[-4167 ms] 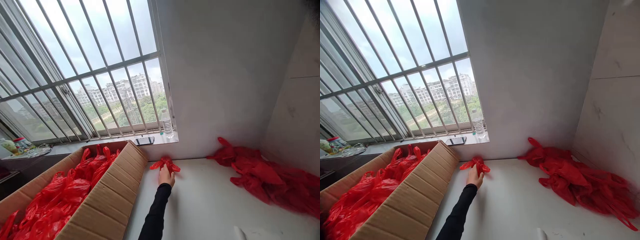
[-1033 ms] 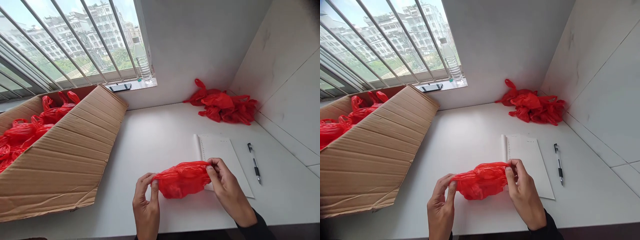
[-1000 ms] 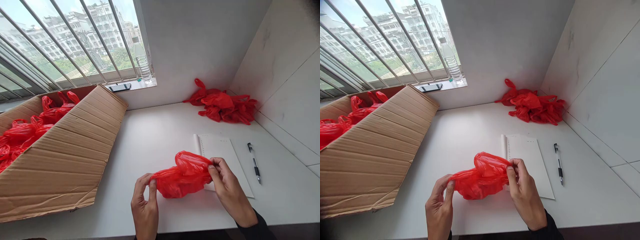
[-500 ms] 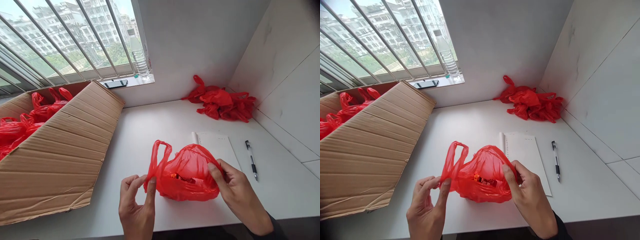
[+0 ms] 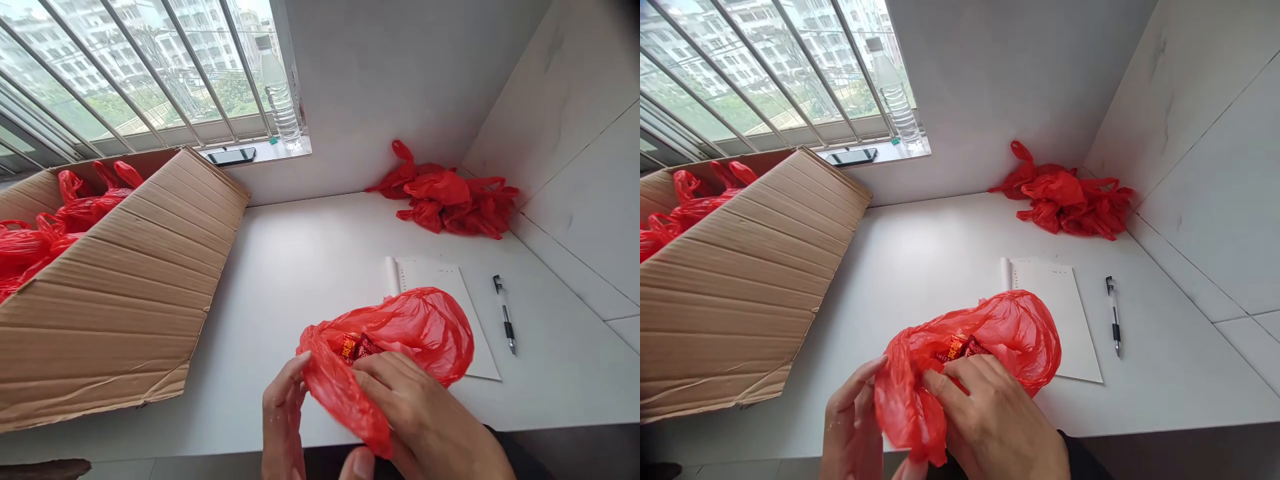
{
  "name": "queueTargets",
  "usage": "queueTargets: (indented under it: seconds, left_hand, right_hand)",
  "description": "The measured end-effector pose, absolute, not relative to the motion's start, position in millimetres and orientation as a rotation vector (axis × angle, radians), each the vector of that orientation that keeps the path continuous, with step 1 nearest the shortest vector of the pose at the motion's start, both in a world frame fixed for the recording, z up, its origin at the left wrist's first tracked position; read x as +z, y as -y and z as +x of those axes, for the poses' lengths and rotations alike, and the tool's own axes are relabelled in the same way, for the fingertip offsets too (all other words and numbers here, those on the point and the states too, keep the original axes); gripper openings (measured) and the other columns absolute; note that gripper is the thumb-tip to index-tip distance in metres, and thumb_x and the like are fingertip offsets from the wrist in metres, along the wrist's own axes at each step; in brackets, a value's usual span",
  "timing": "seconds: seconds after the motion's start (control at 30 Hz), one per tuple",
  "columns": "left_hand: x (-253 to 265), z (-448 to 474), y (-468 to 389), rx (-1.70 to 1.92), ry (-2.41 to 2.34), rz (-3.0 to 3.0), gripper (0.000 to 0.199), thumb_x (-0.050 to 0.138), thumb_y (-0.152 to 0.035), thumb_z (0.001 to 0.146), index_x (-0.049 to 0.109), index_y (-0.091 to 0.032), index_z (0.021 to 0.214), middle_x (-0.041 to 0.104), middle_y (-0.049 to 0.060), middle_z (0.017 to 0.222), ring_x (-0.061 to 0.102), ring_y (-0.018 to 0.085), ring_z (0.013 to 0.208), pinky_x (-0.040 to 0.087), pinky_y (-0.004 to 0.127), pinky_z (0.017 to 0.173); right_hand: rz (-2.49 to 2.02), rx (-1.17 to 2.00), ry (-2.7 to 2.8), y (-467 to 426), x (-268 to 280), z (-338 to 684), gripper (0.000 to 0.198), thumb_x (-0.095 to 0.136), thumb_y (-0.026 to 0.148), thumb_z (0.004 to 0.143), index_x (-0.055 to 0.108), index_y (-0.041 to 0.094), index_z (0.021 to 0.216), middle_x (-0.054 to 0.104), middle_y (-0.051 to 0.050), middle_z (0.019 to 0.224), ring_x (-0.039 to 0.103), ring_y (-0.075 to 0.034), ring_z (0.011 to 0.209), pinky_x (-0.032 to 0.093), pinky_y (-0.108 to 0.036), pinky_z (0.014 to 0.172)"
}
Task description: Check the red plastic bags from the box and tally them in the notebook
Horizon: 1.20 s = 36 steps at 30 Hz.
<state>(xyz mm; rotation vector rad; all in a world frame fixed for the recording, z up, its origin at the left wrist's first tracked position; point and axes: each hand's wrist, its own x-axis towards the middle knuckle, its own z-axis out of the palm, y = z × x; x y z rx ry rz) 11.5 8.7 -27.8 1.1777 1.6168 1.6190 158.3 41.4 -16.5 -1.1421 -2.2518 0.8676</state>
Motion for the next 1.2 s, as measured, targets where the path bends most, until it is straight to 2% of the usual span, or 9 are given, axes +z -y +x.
queueTargets:
  seconds: [0.07, 0.13, 0.3, 0.47, 0.6, 0.73, 0.83, 1.0, 1.2]
  left_hand:
    - [-31, 12, -6, 1.622, -1.647, 1.171, 0.073, 0.082, -0.057, 0.069, 0.059, -0.027, 0.132, 0.063, 0.013, 0.131, 0.059, 0.036, 0.123, 0.049, 0.051, 0.105]
    - [-33, 1, -4, 1.635, -1.645, 1.082, 0.057, 0.082, -0.049, 0.073, 0.066, -0.026, 0.123, 0.070, 0.011, 0.118, 0.067, 0.032, 0.109, 0.055, 0.045, 0.096]
    - [-33, -38, -8, 1.619, -1.554, 0.820, 0.041, 0.085, -0.050, 0.067, 0.073, -0.021, 0.093, 0.073, 0.006, 0.092, 0.072, 0.025, 0.079, 0.062, 0.030, 0.067]
    - [-33, -29, -13, 1.633, -1.519, 0.686, 0.046, 0.083, -0.051, 0.071, 0.069, -0.023, 0.104, 0.070, 0.005, 0.093, 0.069, 0.020, 0.072, 0.060, 0.029, 0.063]
    - [-25, -14, -11, 1.602, -1.512, 0.645, 0.056, 0.074, -0.062, 0.076, 0.065, -0.025, 0.117, 0.066, 0.003, 0.082, 0.065, 0.021, 0.071, 0.058, 0.031, 0.063]
    - [-18, -11, -10, 1.583, -1.484, 0.651, 0.059, 0.080, -0.063, 0.068, 0.066, -0.027, 0.113, 0.061, -0.001, 0.077, 0.061, 0.016, 0.065, 0.052, 0.025, 0.056]
    - [-19, -12, -10, 1.555, -1.488, 0.624, 0.062, 0.083, -0.062, 0.063, 0.065, -0.027, 0.111, 0.065, 0.001, 0.083, 0.063, 0.018, 0.068, 0.053, 0.025, 0.056]
    - [-19, -13, -11, 1.590, -1.520, 0.690, 0.063, 0.081, -0.067, 0.064, 0.066, -0.026, 0.109, 0.070, 0.004, 0.089, 0.068, 0.023, 0.075, 0.058, 0.032, 0.064]
    - [-10, -5, -10, 1.604, -1.534, 0.660, 0.063, 0.076, -0.066, 0.072, 0.067, -0.030, 0.124, 0.068, 0.003, 0.075, 0.069, 0.026, 0.082, 0.059, 0.035, 0.070]
  right_hand:
    - [-1.113, 1.003, 2.345, -43, -21, 152, 0.024, 0.058, 0.017, 0.093, 0.065, 0.027, 0.114, 0.069, -0.003, 0.105, 0.066, -0.023, 0.090, 0.058, -0.035, 0.084]
    - [-1.086, 1.084, 2.370, -42, -23, 151, 0.021, 0.054, 0.017, 0.095, 0.066, 0.027, 0.109, 0.069, -0.002, 0.103, 0.066, -0.021, 0.089, 0.057, -0.031, 0.078]
    - [-1.432, 1.055, 2.349, -48, -20, 158, 0.045, 0.036, 0.008, 0.097, 0.056, 0.026, 0.133, 0.068, -0.006, 0.119, 0.068, -0.026, 0.104, 0.056, -0.039, 0.086]
    - [-1.686, 0.963, 2.640, -56, -35, 147, 0.057, 0.045, 0.003, 0.088, 0.055, 0.031, 0.136, 0.074, -0.005, 0.099, 0.073, -0.033, 0.084, 0.053, -0.040, 0.066]
    - [-1.559, 0.856, 2.620, -59, -50, 140, 0.048, 0.053, 0.011, 0.085, 0.058, 0.032, 0.128, 0.074, -0.003, 0.088, 0.072, -0.031, 0.076, 0.045, -0.035, 0.059]
    - [-1.606, 0.861, 2.515, -68, -46, 143, 0.035, 0.049, 0.005, 0.084, 0.063, 0.023, 0.110, 0.074, -0.006, 0.092, 0.071, -0.026, 0.080, 0.046, -0.032, 0.065]
    - [-1.570, 0.855, 2.461, -70, -40, 148, 0.037, 0.050, 0.007, 0.087, 0.062, 0.026, 0.116, 0.074, -0.005, 0.100, 0.071, -0.026, 0.087, 0.047, -0.033, 0.070]
    - [-1.611, 0.842, 2.701, -57, -37, 156, 0.046, 0.049, 0.003, 0.083, 0.068, 0.029, 0.116, 0.075, -0.004, 0.081, 0.072, -0.031, 0.070, 0.038, -0.035, 0.054]
    - [-1.798, 0.743, 2.721, -60, -39, 162, 0.053, 0.043, -0.002, 0.081, 0.063, 0.015, 0.127, 0.073, -0.008, 0.073, 0.071, -0.032, 0.062, 0.042, -0.036, 0.051]
